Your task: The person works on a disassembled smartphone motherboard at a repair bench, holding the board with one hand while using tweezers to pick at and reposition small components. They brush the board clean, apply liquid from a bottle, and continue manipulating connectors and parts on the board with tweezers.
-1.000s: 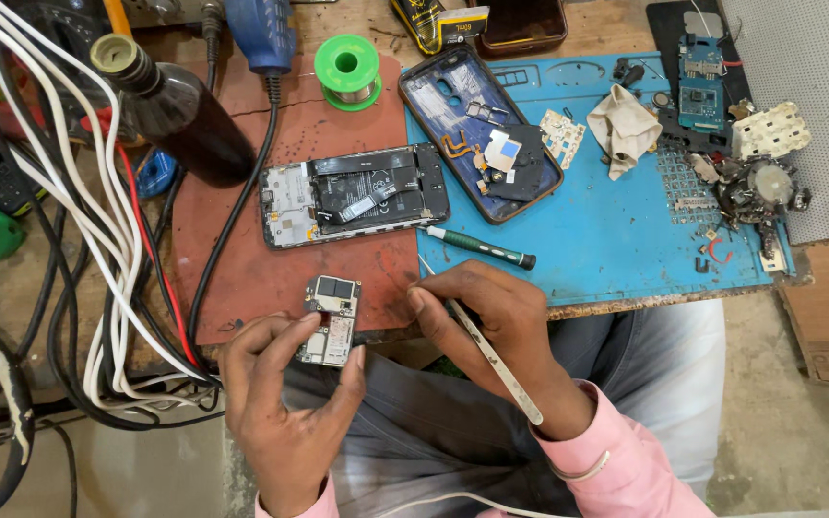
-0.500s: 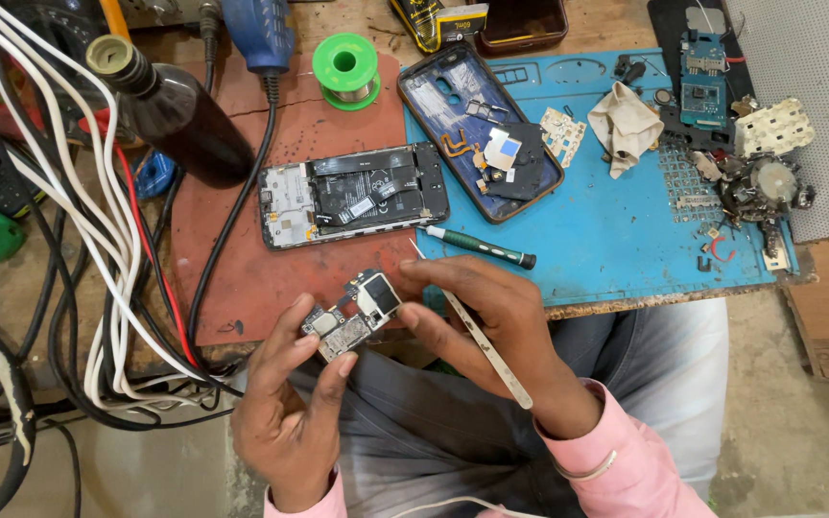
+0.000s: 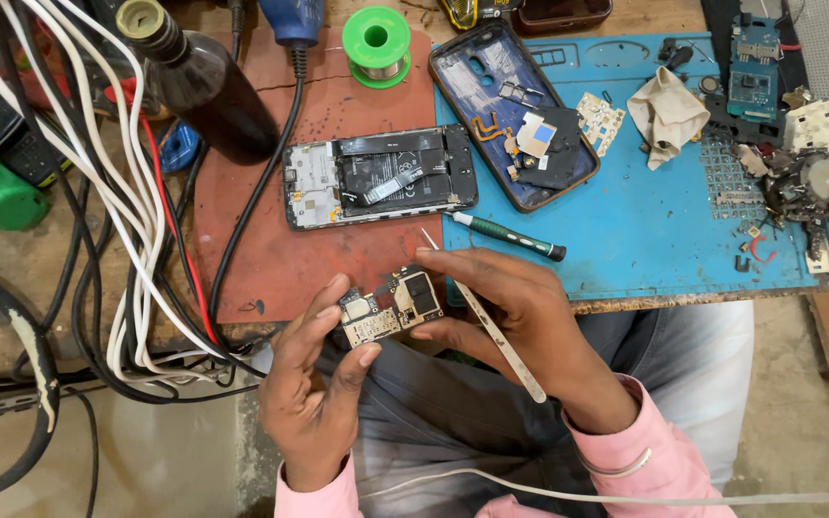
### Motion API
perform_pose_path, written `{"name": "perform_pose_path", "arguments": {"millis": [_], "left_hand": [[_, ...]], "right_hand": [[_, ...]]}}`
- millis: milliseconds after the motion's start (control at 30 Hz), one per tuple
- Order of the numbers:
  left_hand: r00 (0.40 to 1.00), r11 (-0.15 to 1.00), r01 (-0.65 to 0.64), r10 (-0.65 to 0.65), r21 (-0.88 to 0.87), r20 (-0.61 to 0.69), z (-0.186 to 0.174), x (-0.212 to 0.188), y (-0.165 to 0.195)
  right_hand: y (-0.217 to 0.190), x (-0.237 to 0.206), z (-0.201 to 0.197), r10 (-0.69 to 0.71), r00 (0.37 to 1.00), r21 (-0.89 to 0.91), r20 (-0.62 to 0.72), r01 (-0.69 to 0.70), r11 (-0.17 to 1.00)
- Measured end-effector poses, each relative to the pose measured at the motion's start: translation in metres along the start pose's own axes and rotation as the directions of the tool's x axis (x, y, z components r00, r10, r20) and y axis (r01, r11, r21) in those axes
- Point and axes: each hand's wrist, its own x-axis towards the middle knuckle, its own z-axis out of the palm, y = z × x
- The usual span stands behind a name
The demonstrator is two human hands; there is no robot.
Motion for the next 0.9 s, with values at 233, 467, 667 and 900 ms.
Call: {"name": "perform_pose_path", "arguments": {"millis": [233,467,667,900], "left_hand": [[0.999,0.999,-0.012,0.011,0.042,0.038,-0.005,0.002,0.000],[1.000,1.000,0.001,-0.002,0.021,0.029,-0.005,0.001,0.010],[1.000,0.991,-0.027,0.025,0.128,0.014,-0.001,0.005,0.025],[0.997,0.941,-0.066,0.053,0.331,0.050,0.004,0.004,0.034]], "right_hand": [[0.001,0.000,0.000,0.009,1.000,-0.018,0.015,-0.009,1.000],[-0.002,-0.006,0.003,0.021,1.000,0.005,-0.021,-0.020,1.000],[-0.004,-0.011,0.003,-0.013,0.999,0.059,-0.053,0.016,0.998],[-0.001,-0.018,-0.003,-0.031,0.998,-0.035,-0.049,0.029,0.999]]}}
